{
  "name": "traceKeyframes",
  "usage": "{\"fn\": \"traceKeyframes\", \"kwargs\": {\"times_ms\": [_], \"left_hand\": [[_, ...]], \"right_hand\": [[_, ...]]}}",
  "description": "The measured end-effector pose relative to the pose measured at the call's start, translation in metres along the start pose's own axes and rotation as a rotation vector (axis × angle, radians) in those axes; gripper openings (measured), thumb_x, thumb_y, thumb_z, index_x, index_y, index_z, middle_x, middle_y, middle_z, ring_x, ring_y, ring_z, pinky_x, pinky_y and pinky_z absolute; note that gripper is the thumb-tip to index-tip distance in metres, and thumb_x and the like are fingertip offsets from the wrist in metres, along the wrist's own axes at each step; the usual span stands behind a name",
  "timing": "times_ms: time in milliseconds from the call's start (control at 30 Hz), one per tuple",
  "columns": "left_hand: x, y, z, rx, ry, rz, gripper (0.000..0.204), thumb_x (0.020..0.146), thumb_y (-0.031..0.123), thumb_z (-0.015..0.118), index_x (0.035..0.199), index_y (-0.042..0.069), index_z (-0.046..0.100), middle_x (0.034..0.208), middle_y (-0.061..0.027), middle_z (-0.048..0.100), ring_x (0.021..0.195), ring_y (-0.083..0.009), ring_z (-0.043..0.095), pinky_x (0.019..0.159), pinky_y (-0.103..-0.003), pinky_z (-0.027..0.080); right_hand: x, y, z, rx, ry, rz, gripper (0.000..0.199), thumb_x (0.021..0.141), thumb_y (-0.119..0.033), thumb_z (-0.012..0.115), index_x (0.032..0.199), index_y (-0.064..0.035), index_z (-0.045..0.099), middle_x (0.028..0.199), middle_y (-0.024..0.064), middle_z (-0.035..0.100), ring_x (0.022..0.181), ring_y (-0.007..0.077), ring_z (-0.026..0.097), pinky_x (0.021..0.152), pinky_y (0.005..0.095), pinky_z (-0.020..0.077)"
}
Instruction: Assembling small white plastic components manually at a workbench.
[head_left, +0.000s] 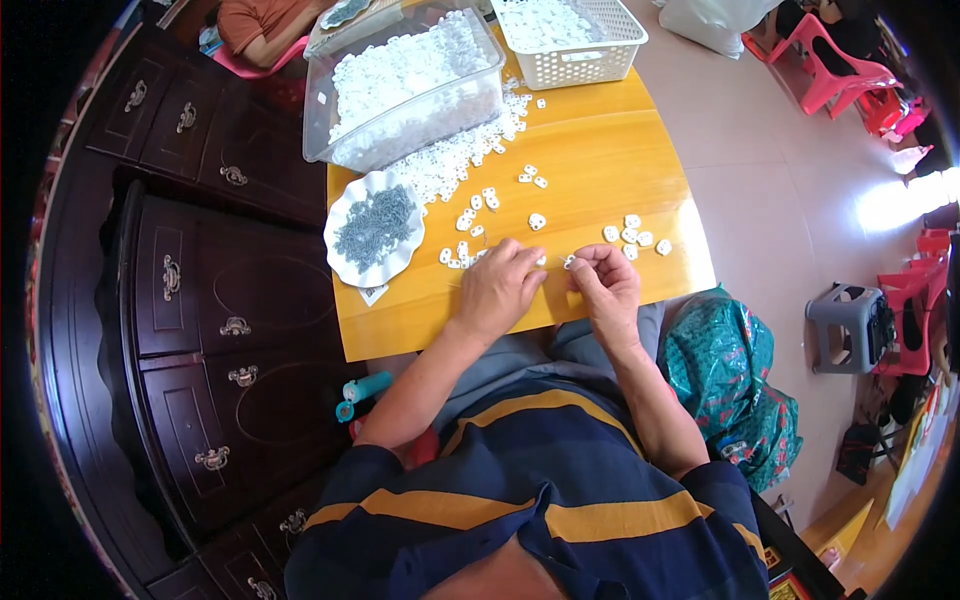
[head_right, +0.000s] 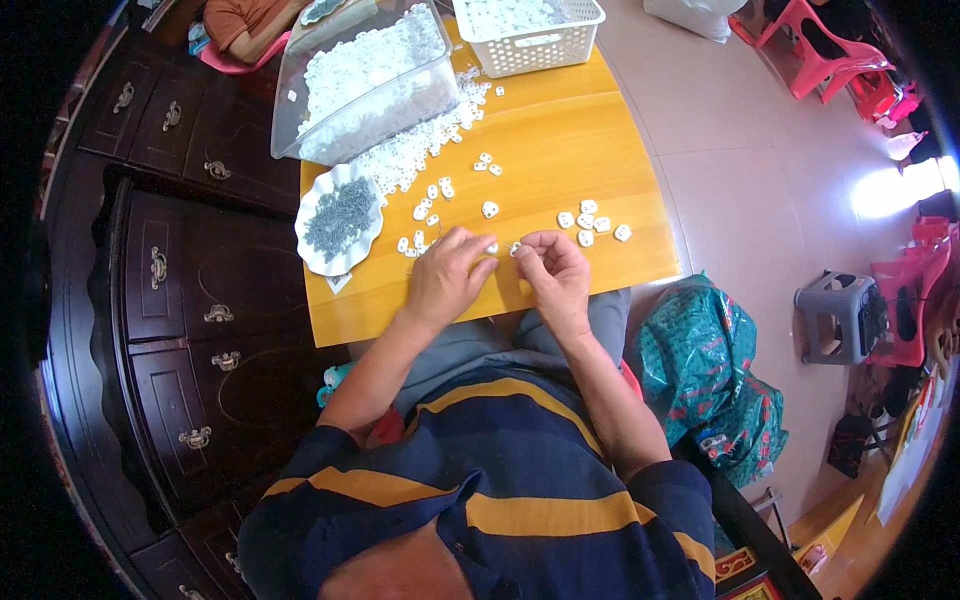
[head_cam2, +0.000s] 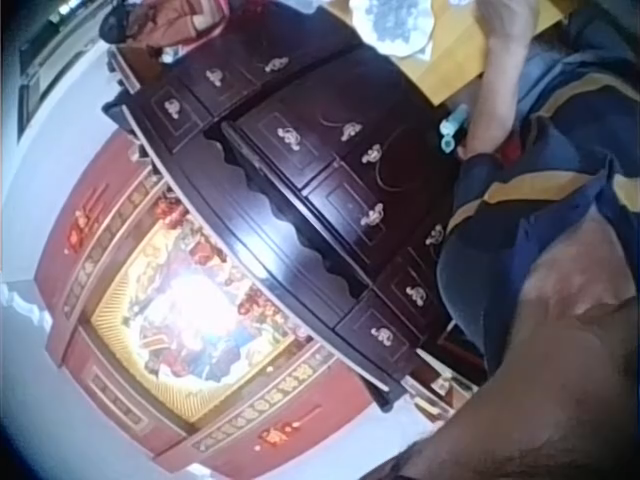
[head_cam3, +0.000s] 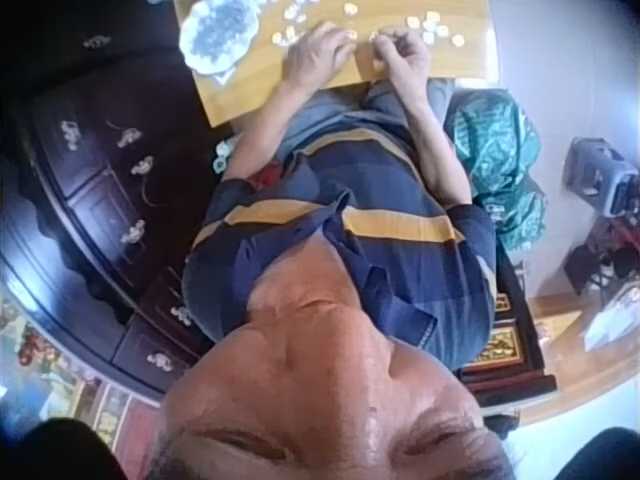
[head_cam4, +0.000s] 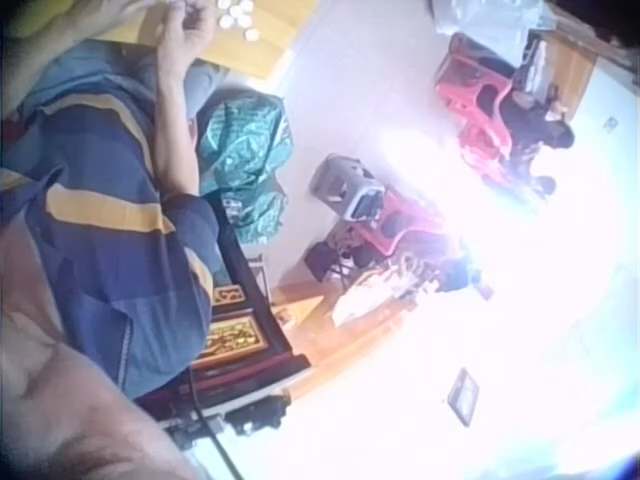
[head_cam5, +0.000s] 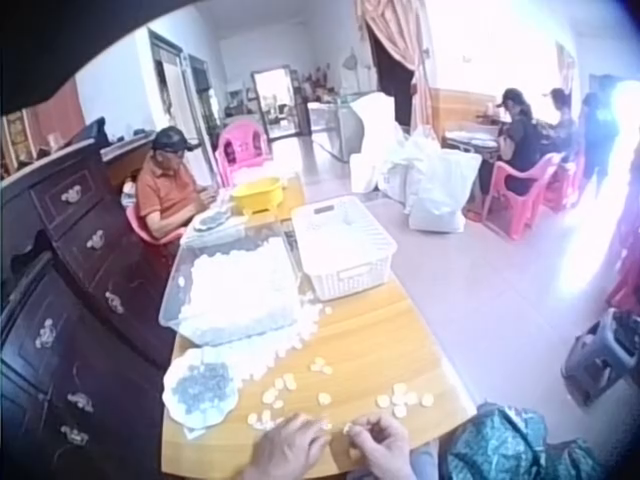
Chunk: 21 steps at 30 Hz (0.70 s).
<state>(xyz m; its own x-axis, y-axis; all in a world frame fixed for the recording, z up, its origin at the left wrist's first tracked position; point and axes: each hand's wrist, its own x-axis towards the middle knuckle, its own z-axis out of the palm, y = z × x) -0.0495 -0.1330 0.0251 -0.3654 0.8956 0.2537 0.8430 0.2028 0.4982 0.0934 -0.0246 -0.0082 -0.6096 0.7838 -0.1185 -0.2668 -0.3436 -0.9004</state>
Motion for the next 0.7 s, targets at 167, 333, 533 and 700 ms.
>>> {"fn": "traceKeyframes", "kwargs": {"times_ms": [167, 333, 533, 700], "left_hand": [[0.001, -0.005, 0.008, 0.032, 0.019, 0.028, 0.019, 0.088, 0.014, 0.075, 0.106, 0.007, 0.071, 0.096, -0.0097, 0.064, 0.087, -0.0323, 0.068, 0.073, -0.043, 0.056], [0.001, -0.01, 0.01, -0.077, 0.095, 0.047, 0.016, 0.089, 0.007, 0.074, 0.105, 0.005, 0.072, 0.094, -0.0084, 0.069, 0.081, -0.0245, 0.071, 0.071, -0.035, 0.057], [-0.004, 0.008, 0.003, -0.978, -0.096, -0.429, 0.016, 0.097, -0.001, 0.066, 0.113, -0.001, 0.066, 0.095, -0.004, 0.071, 0.083, -0.0087, 0.07, 0.075, -0.024, 0.058], [-0.012, 0.028, 0.017, -1.195, -0.097, -0.398, 0.015, 0.1, 0.001, 0.066, 0.115, -0.001, 0.065, 0.102, -0.0048, 0.071, 0.09, -0.0094, 0.069, 0.082, -0.024, 0.058]], "right_hand": [[0.0, -0.001, 0.0, -0.002, -0.007, 0.003, 0.006, 0.098, -0.001, 0.067, 0.103, -0.0001, 0.064, 0.088, 0.0011, 0.068, 0.075, 0.0068, 0.062, 0.069, 0.0207, 0.0508], [-0.001, -0.004, 0.0, 0.002, -0.006, 0.019, 0.007, 0.098, -0.002, 0.067, 0.104, -0.0009, 0.064, 0.089, 0.001, 0.068, 0.075, 0.007, 0.062, 0.07, 0.021, 0.0506], [0.002, -0.009, 0.003, 0.133, 0.077, 0.047, 0.011, 0.099, -0.007, 0.067, 0.108, -0.0026, 0.064, 0.091, 0.0024, 0.068, 0.077, 0.0087, 0.062, 0.072, 0.0228, 0.0513], [0.002, -0.015, 0.019, 0.354, 0.113, 0.096, 0.011, 0.099, -0.008, 0.068, 0.108, -0.0038, 0.064, 0.094, 0.0037, 0.068, 0.079, 0.0093, 0.063, 0.072, 0.0227, 0.0516]]}}
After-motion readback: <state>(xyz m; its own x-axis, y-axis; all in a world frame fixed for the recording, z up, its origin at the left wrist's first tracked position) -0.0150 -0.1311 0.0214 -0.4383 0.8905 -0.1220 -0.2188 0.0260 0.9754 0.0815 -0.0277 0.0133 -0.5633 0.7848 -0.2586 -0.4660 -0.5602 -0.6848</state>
